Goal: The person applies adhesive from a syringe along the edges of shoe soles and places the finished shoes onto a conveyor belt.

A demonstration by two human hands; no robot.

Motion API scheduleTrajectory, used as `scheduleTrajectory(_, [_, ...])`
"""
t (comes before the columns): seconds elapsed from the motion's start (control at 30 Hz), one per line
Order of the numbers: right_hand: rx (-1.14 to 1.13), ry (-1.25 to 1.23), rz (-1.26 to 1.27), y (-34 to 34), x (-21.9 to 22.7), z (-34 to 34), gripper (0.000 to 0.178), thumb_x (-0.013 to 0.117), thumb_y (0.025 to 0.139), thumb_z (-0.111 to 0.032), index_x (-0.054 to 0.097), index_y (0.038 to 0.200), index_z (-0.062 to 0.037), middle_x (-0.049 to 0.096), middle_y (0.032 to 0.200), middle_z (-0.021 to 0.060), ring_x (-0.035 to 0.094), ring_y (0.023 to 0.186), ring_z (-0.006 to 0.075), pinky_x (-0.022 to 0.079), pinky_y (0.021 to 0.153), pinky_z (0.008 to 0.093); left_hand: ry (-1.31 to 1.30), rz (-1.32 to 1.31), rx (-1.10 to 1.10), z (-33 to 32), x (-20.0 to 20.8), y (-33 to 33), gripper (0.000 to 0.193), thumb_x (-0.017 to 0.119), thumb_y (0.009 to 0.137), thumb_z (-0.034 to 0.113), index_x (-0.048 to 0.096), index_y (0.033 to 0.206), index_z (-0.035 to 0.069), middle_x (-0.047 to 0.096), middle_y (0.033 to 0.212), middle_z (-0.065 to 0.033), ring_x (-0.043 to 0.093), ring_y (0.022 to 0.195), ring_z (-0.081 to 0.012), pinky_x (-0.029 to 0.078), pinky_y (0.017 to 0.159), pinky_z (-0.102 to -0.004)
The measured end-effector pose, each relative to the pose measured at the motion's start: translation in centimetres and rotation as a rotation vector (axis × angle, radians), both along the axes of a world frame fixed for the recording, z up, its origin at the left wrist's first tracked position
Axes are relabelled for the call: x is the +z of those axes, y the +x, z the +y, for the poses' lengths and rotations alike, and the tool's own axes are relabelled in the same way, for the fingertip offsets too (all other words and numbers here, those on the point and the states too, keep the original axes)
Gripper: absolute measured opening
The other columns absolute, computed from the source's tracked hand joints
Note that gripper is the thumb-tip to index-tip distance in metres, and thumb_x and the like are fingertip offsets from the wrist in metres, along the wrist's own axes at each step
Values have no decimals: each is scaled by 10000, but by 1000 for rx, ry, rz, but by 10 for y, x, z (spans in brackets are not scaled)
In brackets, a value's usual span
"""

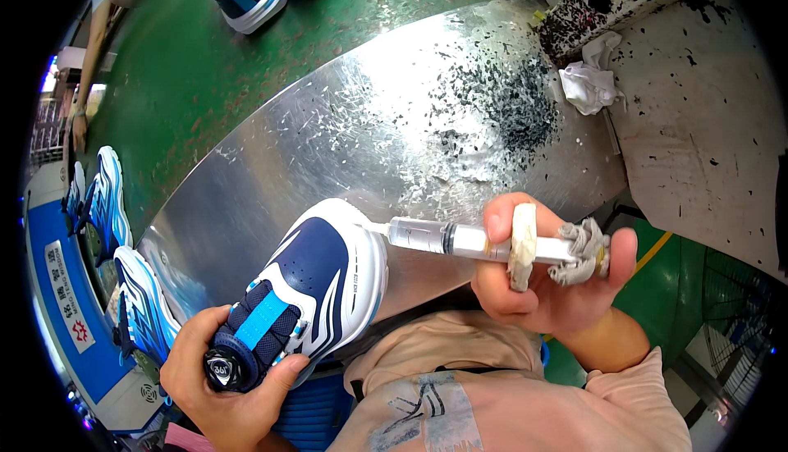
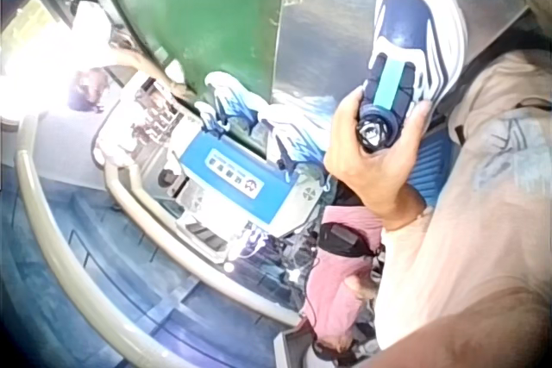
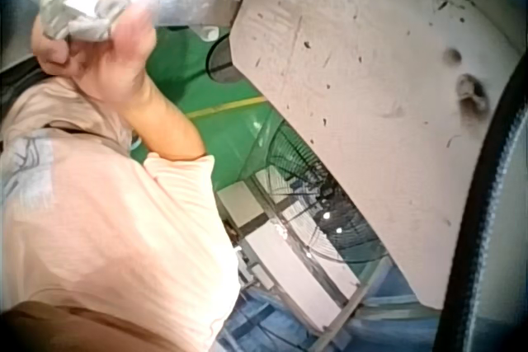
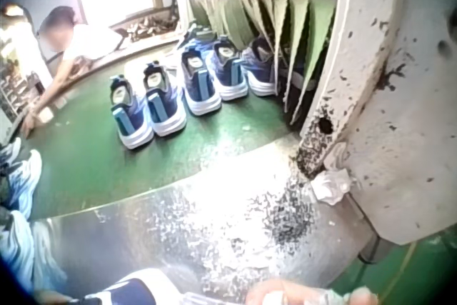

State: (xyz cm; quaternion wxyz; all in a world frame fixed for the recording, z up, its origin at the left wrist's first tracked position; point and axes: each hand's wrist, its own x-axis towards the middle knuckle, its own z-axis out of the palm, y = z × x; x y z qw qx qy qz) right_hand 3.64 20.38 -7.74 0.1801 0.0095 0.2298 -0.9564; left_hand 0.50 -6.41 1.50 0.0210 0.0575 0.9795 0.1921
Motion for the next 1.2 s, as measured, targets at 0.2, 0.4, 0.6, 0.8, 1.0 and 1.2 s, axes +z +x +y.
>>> scheduleTrajectory(0.2, [128, 343, -117, 4, 26, 5, 1098, 535, 615, -867, 369, 1236, 24, 465, 738, 19, 428, 649, 82, 330, 552, 210, 109, 46, -45, -10, -5, -9, 559, 881, 450, 203, 623, 897, -14, 627, 787, -133, 626, 690, -253, 493, 695, -320])
scheduleTrajectory(0.4, [-271, 767, 116, -7, 23, 15, 1002, 733, 633, -686, 370, 1263, 3, 507, 776, 7, 470, 659, 92, 379, 569, 208, 369, -2, 115, -60, -6, -132, 350, 825, 645, 201, 656, 863, -14, 652, 784, -40, 593, 732, -118, 483, 697, -256])
scheduleTrajectory(0.6, [-466, 2024, 921, -27, -8, 36, 775, 806, 668, -458, 452, 1217, -41, 606, 1042, 212, 646, 836, 328, 536, 654, 341, 161, 340, 183, -64, -60, -297, 796, 798, 648, 380, 493, 1304, 48, 596, 1199, -197, 568, 1130, -296, 438, 938, -366])
scheduleTrajectory(0.8, [-149, 1857, 823, 2, 6, 30, 714, 803, 641, -508, 549, 1117, -40, 606, 1013, 196, 639, 789, 310, 522, 630, 322, 865, -44, 211, -98, -57, -323, 775, 701, 780, 533, 479, 1341, 47, 580, 1217, -214, 576, 1108, -286, 456, 937, -346])
scheduleTrajectory(1.0, [-125, 806, -83, 3, 36, 30, 828, 764, 734, -510, 358, 1261, -16, 550, 876, 74, 537, 744, 134, 456, 643, 261, -539, 311, 667, -394, -43, -270, 936, 791, 662, 351, 339, 1410, 15, 558, 1266, -221, 584, 1121, -320, 441, 967, -401])
scheduleTrajectory(1.2, [-240, 626, -152, -7, 28, 37, 799, 573, 780, -704, 397, 1238, -73, 555, 810, 90, 525, 618, 135, 357, 479, 233, 32, -90, 729, -346, -59, -229, 576, 785, 592, 134, 582, 1101, -44, 665, 1010, -163, 659, 863, -268, 504, 804, -342])
